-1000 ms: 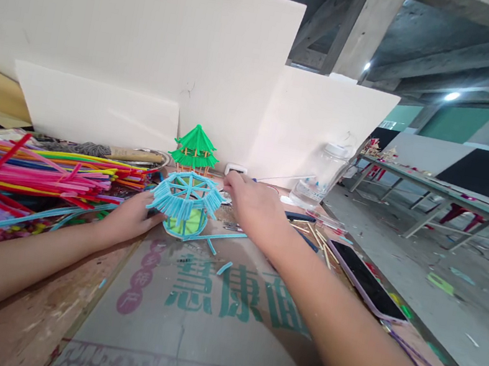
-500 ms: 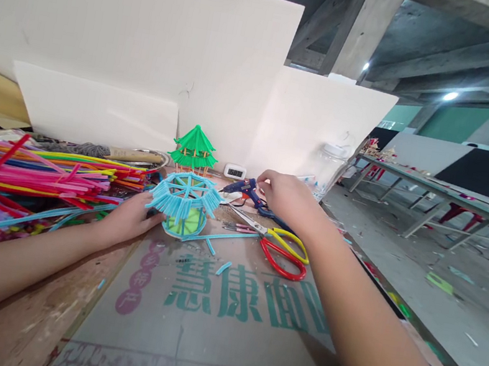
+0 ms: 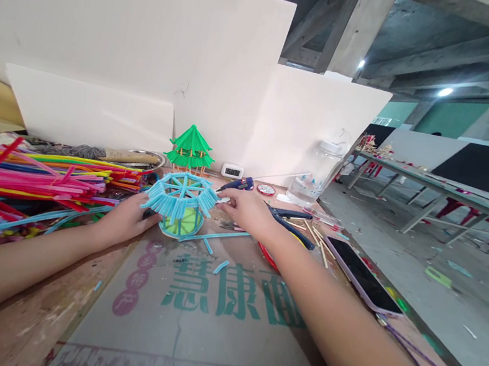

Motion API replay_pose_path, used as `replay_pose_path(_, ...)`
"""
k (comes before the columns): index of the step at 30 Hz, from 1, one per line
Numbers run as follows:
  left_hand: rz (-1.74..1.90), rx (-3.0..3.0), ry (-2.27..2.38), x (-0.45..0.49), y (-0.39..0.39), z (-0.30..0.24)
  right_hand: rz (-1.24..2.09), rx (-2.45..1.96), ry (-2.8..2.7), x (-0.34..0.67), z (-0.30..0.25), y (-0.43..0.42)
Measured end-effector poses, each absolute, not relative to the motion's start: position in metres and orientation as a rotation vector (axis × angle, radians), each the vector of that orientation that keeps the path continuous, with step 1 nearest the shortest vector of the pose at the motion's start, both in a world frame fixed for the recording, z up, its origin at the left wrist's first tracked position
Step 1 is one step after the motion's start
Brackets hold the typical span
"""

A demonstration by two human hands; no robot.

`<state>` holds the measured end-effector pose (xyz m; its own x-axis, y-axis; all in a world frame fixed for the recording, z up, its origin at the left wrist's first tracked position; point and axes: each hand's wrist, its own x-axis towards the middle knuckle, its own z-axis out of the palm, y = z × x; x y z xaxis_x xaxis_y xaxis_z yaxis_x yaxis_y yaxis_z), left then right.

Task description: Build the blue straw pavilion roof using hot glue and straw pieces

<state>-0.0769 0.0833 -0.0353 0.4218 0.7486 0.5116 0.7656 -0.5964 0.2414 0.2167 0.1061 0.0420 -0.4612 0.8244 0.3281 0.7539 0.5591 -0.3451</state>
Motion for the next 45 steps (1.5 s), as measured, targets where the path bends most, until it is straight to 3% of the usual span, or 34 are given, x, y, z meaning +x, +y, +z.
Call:
replay_pose_path(7, -0.915, -2.625, -1.382, -0.077, 0.084, -0.035, 0.378, -1.205, -2.246, 0.233, 0.054, 0.118)
replay_pose_path(13, -0.924, -2.633, -1.370, -0.078, 0.085, -0.037, 1.200, -0.770, -1.718, 0.240, 0.069, 0.112)
replay_pose_path(16, -0.922, -2.628, -1.379, -0.079, 0.086, -0.038, 1.365, -0.680, -1.570, 0.240, 0.077, 0.107)
replay_pose_path(19, -0.906, -2.622, -1.394, -0.080, 0.086, -0.039, 1.238, -0.850, -1.619, 0.244, 0.084, 0.105)
replay_pose_path(25, -0.880, -2.607, -1.402, -0.078, 0.084, -0.037, 0.520, -1.321, -2.177, 0.251, 0.087, 0.098)
replay_pose_path(27, -0.873, -2.603, -1.411, -0.078, 0.084, -0.037, 0.498, -1.318, -2.425, 0.251, 0.087, 0.094)
replay_pose_path(30, -0.881, -2.601, -1.411, -0.079, 0.084, -0.038, 0.785, -1.258, -2.650, 0.254, 0.091, 0.090)
replay_pose_path(34, -0.909, -2.626, -1.387, -0.078, 0.084, -0.036, 1.042, -1.121, -2.213, 0.268, 0.104, 0.090)
replay_pose_path(39, -0.914, -2.623, -1.423, -0.077, 0.084, -0.035, 0.886, -0.784, -1.743, 0.287, 0.123, 0.090)
replay_pose_path(45, -0.973, -2.624, -1.382, -0.077, 0.082, -0.035, 0.793, -0.675, -1.328, 0.305, 0.154, 0.068)
